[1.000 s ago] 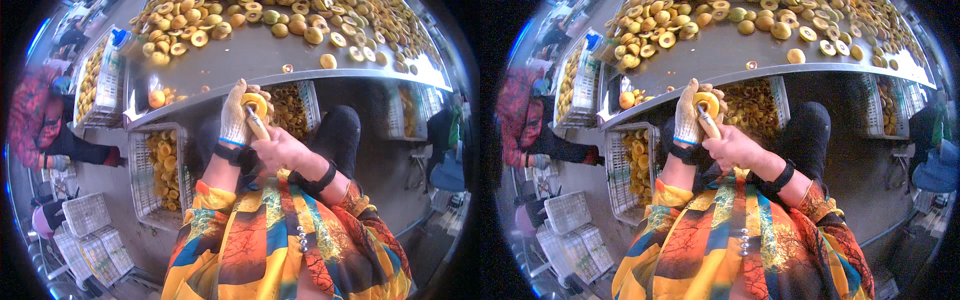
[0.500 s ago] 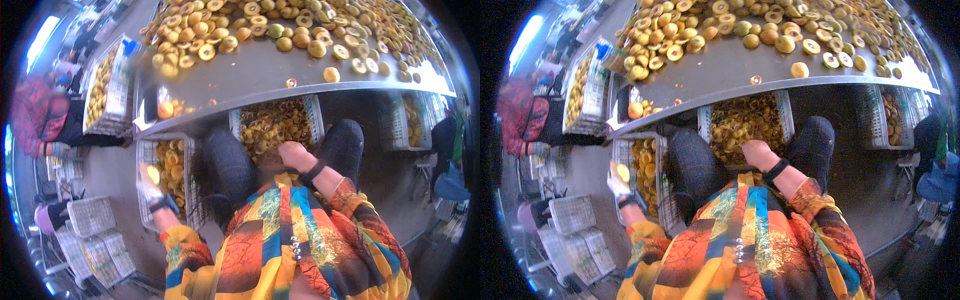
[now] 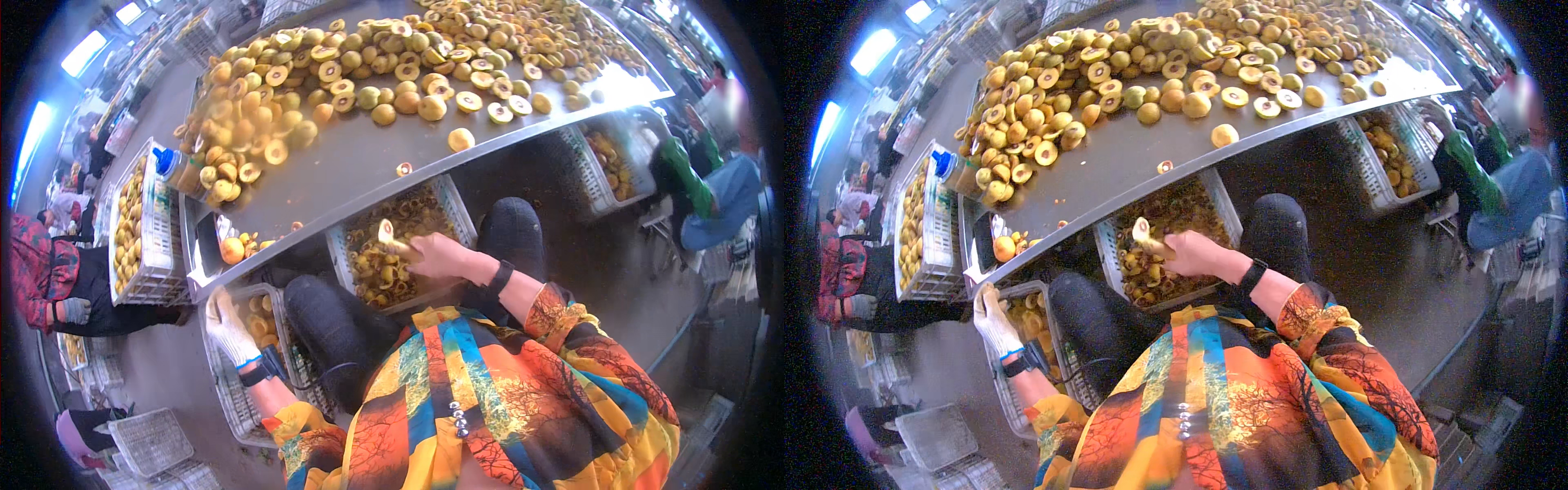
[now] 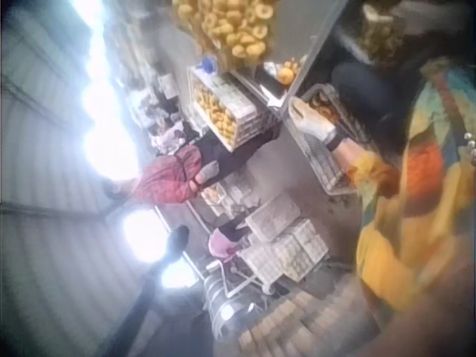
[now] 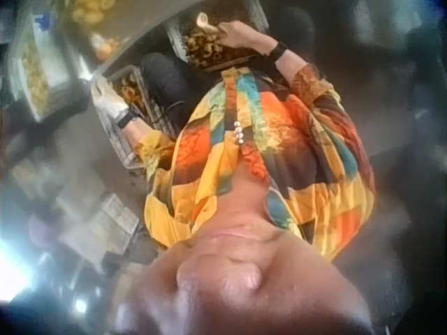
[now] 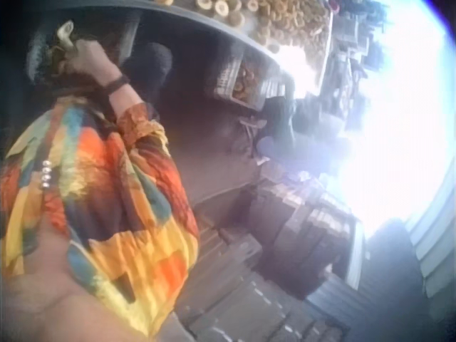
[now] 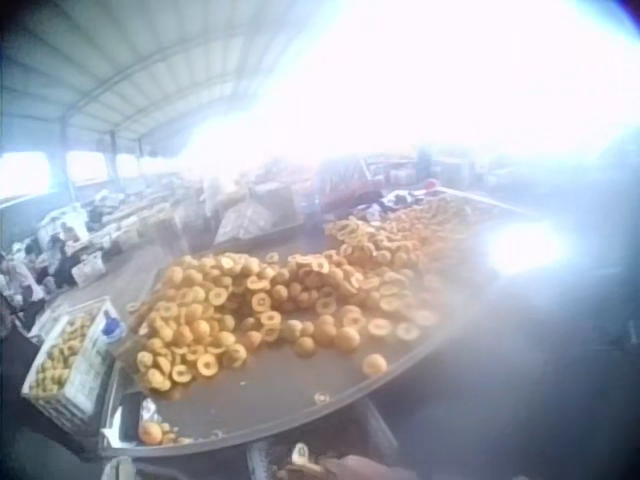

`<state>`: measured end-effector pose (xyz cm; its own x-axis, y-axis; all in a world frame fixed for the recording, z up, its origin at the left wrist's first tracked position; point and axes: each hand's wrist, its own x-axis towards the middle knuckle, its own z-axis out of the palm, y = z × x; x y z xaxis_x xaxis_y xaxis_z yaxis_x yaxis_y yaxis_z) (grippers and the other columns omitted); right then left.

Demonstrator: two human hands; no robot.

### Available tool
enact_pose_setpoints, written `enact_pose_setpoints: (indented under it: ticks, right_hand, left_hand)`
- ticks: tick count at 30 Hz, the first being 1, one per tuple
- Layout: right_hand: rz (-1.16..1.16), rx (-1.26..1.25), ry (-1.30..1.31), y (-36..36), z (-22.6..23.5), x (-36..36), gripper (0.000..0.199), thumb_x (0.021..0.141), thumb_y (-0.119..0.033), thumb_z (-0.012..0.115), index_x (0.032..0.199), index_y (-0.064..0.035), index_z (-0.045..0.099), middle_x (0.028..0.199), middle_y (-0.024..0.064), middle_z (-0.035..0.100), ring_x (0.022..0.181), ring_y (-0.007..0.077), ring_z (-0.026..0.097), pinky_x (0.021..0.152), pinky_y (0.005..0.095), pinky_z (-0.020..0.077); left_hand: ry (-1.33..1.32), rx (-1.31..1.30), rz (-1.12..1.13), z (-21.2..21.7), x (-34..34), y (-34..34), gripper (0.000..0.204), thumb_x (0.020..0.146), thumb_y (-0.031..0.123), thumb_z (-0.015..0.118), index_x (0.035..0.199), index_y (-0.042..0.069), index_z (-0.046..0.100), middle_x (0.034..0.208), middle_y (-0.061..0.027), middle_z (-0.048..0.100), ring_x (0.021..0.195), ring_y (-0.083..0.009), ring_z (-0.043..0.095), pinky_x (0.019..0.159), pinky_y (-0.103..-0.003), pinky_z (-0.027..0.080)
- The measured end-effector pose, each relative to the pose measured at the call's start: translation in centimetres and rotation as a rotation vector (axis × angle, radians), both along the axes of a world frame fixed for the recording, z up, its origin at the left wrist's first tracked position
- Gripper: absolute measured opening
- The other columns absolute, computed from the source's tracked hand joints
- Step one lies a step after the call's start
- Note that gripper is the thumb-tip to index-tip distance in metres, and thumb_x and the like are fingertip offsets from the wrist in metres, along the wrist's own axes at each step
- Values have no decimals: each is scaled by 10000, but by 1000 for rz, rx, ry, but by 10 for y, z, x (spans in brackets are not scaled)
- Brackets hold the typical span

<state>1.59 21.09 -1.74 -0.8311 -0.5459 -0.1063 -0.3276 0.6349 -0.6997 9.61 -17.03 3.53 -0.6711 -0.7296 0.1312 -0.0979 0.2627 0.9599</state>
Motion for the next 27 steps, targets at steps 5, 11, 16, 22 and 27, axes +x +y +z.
enact_pose_setpoints:
  ticks: [5,11,16,22,27]
  right_hand:
    - [396,794,-64,9,-65,23,266,864,-190,520,1068,-80,650,1125,87,614,943,252,622,696,388,517]
    - [160,218,374,14,-22,4,169,779,-118,538,939,-65,538,684,82,587,661,253,618,558,375,492]
    - [-229,375,873,86,23,-79,116,812,-115,513,702,-76,504,621,7,447,475,153,457,400,286,432]
    - [-501,665,809,324,-31,-234,157,755,-164,590,893,-90,586,768,39,558,759,217,554,565,336,436]
    - [-984,448,172,344,42,-277,394,736,-336,602,974,-25,563,970,198,612,864,348,605,752,399,493]
  left_hand:
    - [64,-8,-316,12,-31,53,238,855,135,604,1041,-15,619,992,-59,627,878,-111,566,793,-231,452]
    - [5,32,-522,14,-49,78,201,858,57,585,1034,-38,603,991,-68,624,914,-125,566,847,-244,443]
    - [-124,45,-698,34,-104,84,315,822,39,588,1126,-28,541,958,-43,592,882,-114,543,798,-239,443]
    - [-356,-454,-772,33,-240,96,439,818,195,623,1196,0,513,942,-123,638,770,-144,599,758,-266,461]
    - [-312,-890,-793,-5,-343,99,500,806,350,621,1158,5,538,1130,-215,566,1042,-308,553,905,-353,427]
